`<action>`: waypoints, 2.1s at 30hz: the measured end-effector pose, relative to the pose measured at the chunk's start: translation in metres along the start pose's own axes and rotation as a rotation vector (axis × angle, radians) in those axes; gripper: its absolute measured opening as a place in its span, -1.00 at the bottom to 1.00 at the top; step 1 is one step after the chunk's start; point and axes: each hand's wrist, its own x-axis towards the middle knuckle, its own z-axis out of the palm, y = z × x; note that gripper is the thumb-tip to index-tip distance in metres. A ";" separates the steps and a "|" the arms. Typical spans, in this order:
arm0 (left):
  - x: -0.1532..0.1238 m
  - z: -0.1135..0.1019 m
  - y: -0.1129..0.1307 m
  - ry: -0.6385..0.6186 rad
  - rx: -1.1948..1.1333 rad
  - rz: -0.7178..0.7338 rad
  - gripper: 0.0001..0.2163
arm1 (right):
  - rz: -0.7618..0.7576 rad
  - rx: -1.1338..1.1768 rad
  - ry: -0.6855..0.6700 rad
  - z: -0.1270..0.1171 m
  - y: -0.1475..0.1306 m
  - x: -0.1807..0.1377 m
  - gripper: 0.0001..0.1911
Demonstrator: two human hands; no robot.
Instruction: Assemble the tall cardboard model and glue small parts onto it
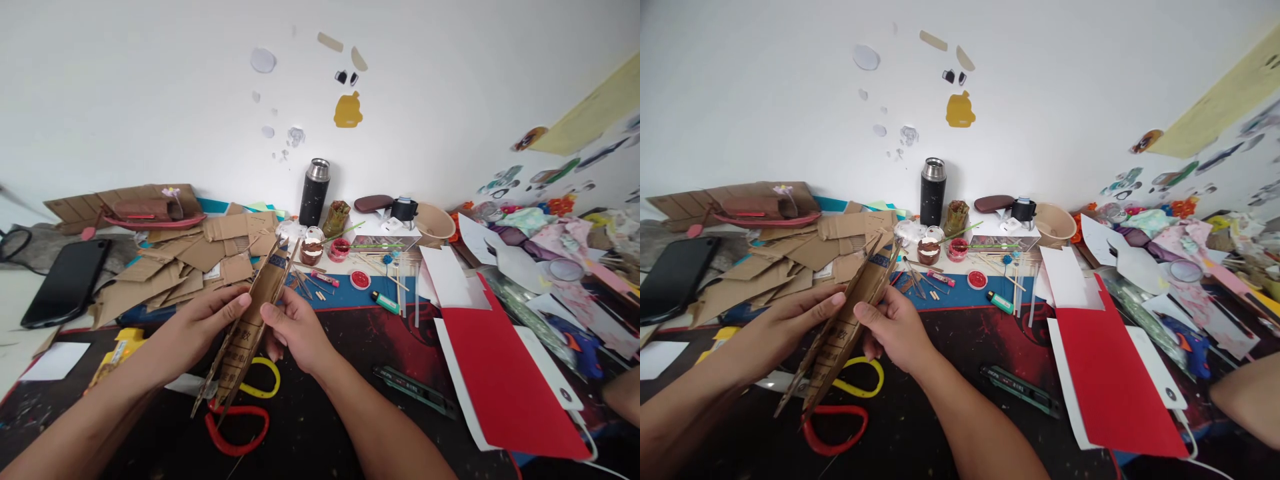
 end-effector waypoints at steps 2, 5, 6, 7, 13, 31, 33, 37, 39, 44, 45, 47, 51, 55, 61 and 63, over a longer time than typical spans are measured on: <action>0.000 0.001 0.005 -0.021 -0.044 -0.015 -0.23 | 0.000 0.000 0.011 0.000 0.000 0.000 -0.30; 0.000 0.002 0.009 -0.052 -0.100 -0.029 -0.28 | 0.003 -0.001 0.019 0.001 -0.001 0.000 -0.29; 0.000 0.002 0.010 -0.041 -0.110 -0.031 -0.29 | 0.007 -0.002 0.023 0.001 -0.001 -0.001 -0.29; 0.000 0.002 0.009 -0.017 -0.113 -0.034 -0.30 | 0.012 -0.003 0.029 0.001 -0.002 -0.001 -0.28; 0.001 0.002 0.007 -0.046 -0.156 -0.047 -0.30 | -0.009 0.015 0.026 0.000 -0.001 0.000 -0.30; 0.005 0.011 -0.004 -0.056 -0.305 -0.104 -0.30 | 0.002 -0.005 0.087 0.000 -0.003 0.002 -0.29; 0.006 0.012 -0.005 -0.077 -0.339 -0.104 -0.33 | 0.000 -0.009 0.092 0.000 -0.003 0.002 -0.30; 0.007 0.014 -0.008 -0.051 -0.376 -0.106 -0.37 | -0.006 -0.010 0.091 -0.001 -0.003 0.003 -0.32; 0.007 0.016 -0.009 -0.068 -0.413 -0.120 -0.39 | -0.005 -0.007 0.100 -0.001 -0.003 0.003 -0.31; 0.008 0.017 -0.013 -0.078 -0.431 -0.121 -0.38 | 0.001 -0.026 0.108 -0.001 -0.003 0.003 -0.31; 0.009 0.017 -0.014 -0.069 -0.419 -0.118 -0.37 | 0.003 -0.031 0.106 -0.001 -0.003 0.002 -0.30; 0.009 0.017 -0.016 -0.040 -0.387 -0.111 -0.36 | 0.006 -0.036 0.105 -0.001 -0.003 0.002 -0.30; 0.009 0.016 -0.015 -0.030 -0.376 -0.101 -0.36 | 0.007 -0.035 0.113 -0.001 -0.002 0.002 -0.30; 0.010 0.017 -0.013 -0.087 -0.425 -0.108 -0.38 | 0.014 -0.031 0.119 -0.001 -0.002 0.002 -0.31; 0.010 0.015 -0.014 -0.106 -0.380 -0.069 -0.45 | 0.010 -0.018 0.116 0.000 -0.003 0.002 -0.30; 0.009 0.015 -0.013 -0.097 -0.384 -0.085 -0.45 | 0.010 -0.021 0.115 0.000 -0.003 0.002 -0.30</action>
